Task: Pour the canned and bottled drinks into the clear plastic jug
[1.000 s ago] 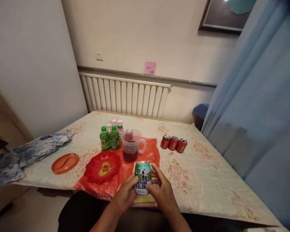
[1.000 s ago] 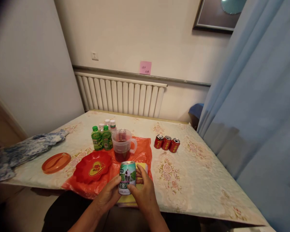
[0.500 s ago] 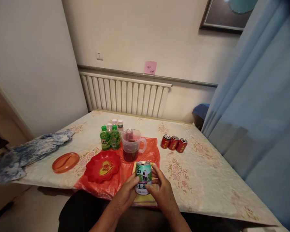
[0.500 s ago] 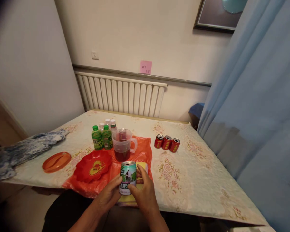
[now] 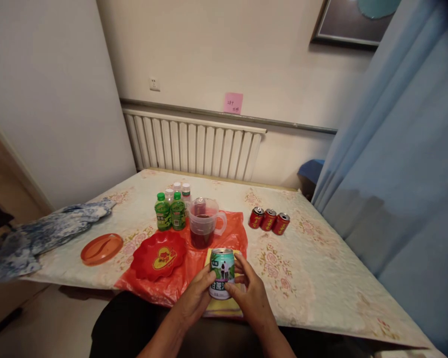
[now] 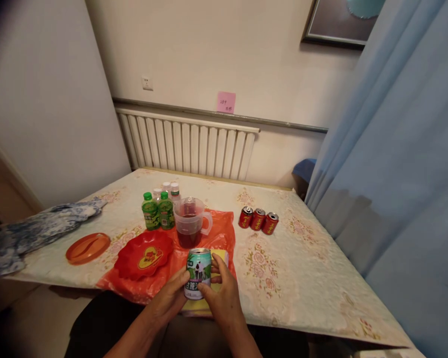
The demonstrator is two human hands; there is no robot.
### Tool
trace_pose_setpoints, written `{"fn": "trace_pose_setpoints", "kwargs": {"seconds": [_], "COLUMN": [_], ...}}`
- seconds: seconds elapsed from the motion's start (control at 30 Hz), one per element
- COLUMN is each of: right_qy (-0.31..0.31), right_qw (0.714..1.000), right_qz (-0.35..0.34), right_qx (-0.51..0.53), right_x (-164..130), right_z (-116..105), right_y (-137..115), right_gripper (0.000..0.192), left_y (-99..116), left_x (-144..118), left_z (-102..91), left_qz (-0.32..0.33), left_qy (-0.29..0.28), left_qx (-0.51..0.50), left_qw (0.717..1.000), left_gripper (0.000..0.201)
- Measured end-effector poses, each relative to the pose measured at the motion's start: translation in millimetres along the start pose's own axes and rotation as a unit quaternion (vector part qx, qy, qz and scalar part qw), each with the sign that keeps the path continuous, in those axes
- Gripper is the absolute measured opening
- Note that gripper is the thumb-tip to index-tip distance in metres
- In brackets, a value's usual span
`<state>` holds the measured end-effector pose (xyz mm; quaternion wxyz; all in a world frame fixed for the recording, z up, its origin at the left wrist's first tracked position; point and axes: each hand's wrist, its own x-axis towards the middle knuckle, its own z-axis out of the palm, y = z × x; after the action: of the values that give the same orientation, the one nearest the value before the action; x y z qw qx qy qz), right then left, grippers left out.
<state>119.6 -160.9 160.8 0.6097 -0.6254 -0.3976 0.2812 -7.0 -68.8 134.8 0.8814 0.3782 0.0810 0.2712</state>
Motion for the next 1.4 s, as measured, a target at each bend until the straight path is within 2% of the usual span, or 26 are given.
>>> {"fn": "trace_pose_setpoints", "kwargs": {"seconds": [0.37,0.5,0.7,1.4], "right_qy": [0.007,0.010,0.019,0.033], "right_qw": [1.000,1.000,0.999,0.993], "right_qz": [-0.005,-0.008,-0.016,-0.056], "right_qx": [-0.001,-0.004,-0.032,-0.102], "right_x": [1.7,1.8,0.9,-1.6], "right_z": [0.0,-0.2,0.9,5.2], "right_y": [5.5,8.1,10.1,19.9], "right_gripper": [0.073,0.072,0.073,0.072], "left_y": [-1.7,-2.2,-2.4,4.5], "left_x": [1.2,1.1,1.0,-3.3], "left_z": [-3.0,-5.2,-10.7,-5.2], "left_qz": [0.001,-0.001,-0.006,-0.004], "left_qy": [0.023,0.030,0.020,-0.007], "left_qx": [0.005,0.008,-0.004,-0.016], "left_qw": [1.000,1.000,1.000,1.000], "left_gripper": [0.048,0.044,0.034,0.032]}}
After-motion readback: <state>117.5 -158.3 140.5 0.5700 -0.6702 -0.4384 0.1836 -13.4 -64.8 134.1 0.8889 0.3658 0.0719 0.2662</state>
